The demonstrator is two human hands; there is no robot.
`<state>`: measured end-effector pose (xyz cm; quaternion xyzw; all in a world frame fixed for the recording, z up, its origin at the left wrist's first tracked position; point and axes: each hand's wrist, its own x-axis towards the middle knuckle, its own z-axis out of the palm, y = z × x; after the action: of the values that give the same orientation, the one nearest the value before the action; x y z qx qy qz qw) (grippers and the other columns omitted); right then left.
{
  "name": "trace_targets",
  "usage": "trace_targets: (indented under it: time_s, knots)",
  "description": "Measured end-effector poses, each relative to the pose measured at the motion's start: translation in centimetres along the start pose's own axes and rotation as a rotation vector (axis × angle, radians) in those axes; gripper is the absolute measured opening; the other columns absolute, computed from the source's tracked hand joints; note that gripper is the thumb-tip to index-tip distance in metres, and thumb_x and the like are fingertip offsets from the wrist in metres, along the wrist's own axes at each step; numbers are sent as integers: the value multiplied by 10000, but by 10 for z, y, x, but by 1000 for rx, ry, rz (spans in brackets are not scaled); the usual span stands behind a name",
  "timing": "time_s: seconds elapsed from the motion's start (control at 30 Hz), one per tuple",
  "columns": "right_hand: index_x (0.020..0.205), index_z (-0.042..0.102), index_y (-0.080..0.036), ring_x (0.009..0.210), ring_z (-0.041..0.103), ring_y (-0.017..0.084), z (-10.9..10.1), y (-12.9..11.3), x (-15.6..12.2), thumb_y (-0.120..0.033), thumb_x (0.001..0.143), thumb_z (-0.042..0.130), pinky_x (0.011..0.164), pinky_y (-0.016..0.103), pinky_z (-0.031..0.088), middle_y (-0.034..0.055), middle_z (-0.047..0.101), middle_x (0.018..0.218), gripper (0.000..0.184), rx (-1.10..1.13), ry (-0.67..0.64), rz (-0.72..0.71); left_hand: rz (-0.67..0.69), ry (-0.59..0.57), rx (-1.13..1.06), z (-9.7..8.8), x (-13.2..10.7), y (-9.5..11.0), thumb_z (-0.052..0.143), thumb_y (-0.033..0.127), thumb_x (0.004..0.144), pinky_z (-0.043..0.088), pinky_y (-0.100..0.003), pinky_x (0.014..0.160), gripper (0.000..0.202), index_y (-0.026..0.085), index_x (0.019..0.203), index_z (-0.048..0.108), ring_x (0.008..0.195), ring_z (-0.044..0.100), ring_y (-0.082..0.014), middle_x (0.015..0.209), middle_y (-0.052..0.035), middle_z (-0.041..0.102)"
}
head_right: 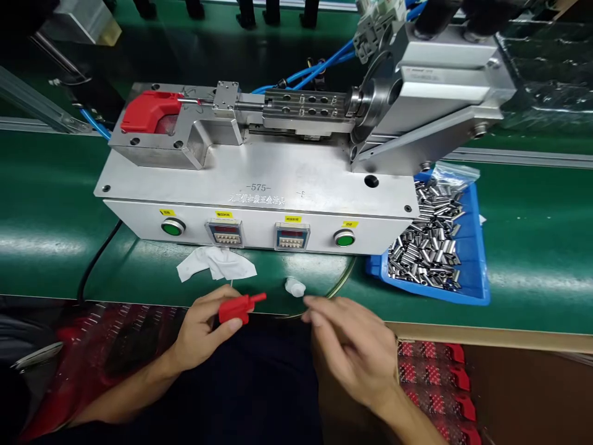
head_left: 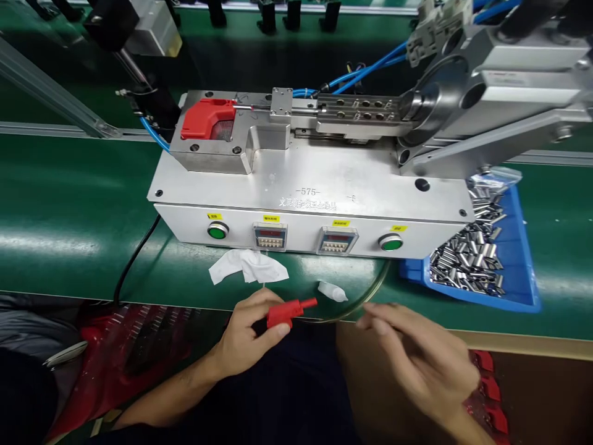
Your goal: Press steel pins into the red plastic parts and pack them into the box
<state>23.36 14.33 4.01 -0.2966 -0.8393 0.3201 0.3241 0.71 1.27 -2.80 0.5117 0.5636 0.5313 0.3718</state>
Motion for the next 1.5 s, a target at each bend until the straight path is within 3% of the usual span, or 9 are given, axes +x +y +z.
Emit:
trace_targets:
  time_s: [0.07, 0.17, 0.27, 0.4, 0.57, 0.77, 0.93, 1.13, 1.5]
  knots:
    - [1161, 710, -262, 746, 740, 178, -3, 12, 1, -81, 991, 628, 753, 297, 630, 22, 761, 899, 261, -128, 81, 66, -198, 66, -124, 3, 0, -2, 700, 426, 1003, 526, -274, 677, 268, 188, 988, 822, 766, 654, -181, 881, -71, 723]
    - [1267, 662, -254, 896, 751, 217, 0, 36, 3, -147, 1013, 568, 835, 337, 634, 67, 746, 1070, 292, -181, -100, 101, -378, 80, -289, 5, 2, -5, 718, 528, 970, 513, -255, 656, 379, 168, 918, 825, 718, 626, -163, 857, -72, 730]
    - [1319, 629, -247, 1078, 731, 272, 14, 54, 4, -240, 1006, 585, 922, 400, 627, 106, 713, 1226, 316, -172, -336, 116, -413, 93, -319, 6, 3, -6, 762, 558, 925, 480, -230, 609, 408, 154, 952, 812, 644, 558, -129, 798, -48, 699]
    - [1163, 684, -241, 1039, 730, 268, 31, 55, 3, -269, 1016, 569, 908, 392, 619, 100, 732, 1136, 188, -80, -398, 155, -397, 109, -238, 6, 4, -3, 767, 565, 913, 493, -229, 607, 430, 149, 1017, 796, 664, 570, -131, 877, -60, 726]
    - [1178, 645, -231, 1063, 739, 242, 32, 43, 6, -206, 993, 579, 939, 349, 597, 81, 759, 1176, 198, 106, -373, 224, -344, 68, -220, 7, 3, -4, 680, 558, 987, 572, -265, 706, 438, 151, 1109, 786, 768, 669, -170, 1001, -92, 776]
    - [1002, 679, -219, 687, 623, 177, 22, 34, 7, -348, 997, 670, 628, 280, 517, 36, 693, 844, 130, 197, -155, 227, -309, 13, -194, 5, 3, -8, 626, 538, 1030, 596, -290, 801, 432, 148, 1143, 776, 879, 714, -202, 1092, -107, 779]
    - [1083, 703, -223, 719, 650, 195, 21, 29, 6, -417, 1015, 670, 637, 301, 537, 62, 721, 901, 209, 265, -89, 307, -271, -14, -174, 4, 1, -8, 630, 467, 1047, 582, -285, 844, 356, 161, 1173, 764, 922, 723, -204, 1092, -96, 782]
    - [978, 702, -217, 640, 623, 173, 23, 29, 4, -497, 987, 704, 562, 288, 511, 47, 717, 832, 281, 294, 11, 334, -259, -27, -172, 4, 0, -6, 633, 439, 1049, 589, -292, 871, 333, 160, 1166, 772, 939, 735, -213, 1092, -94, 786]
    - [859, 633, -224, 505, 480, 137, 27, 24, 4, -333, 959, 681, 480, 293, 420, 0, 606, 666, 155, 148, 74, 247, -250, -39, -153, 5, 1, -3, 639, 429, 1036, 608, -300, 822, 322, 155, 1114, 790, 874, 751, -219, 1035, -93, 801]
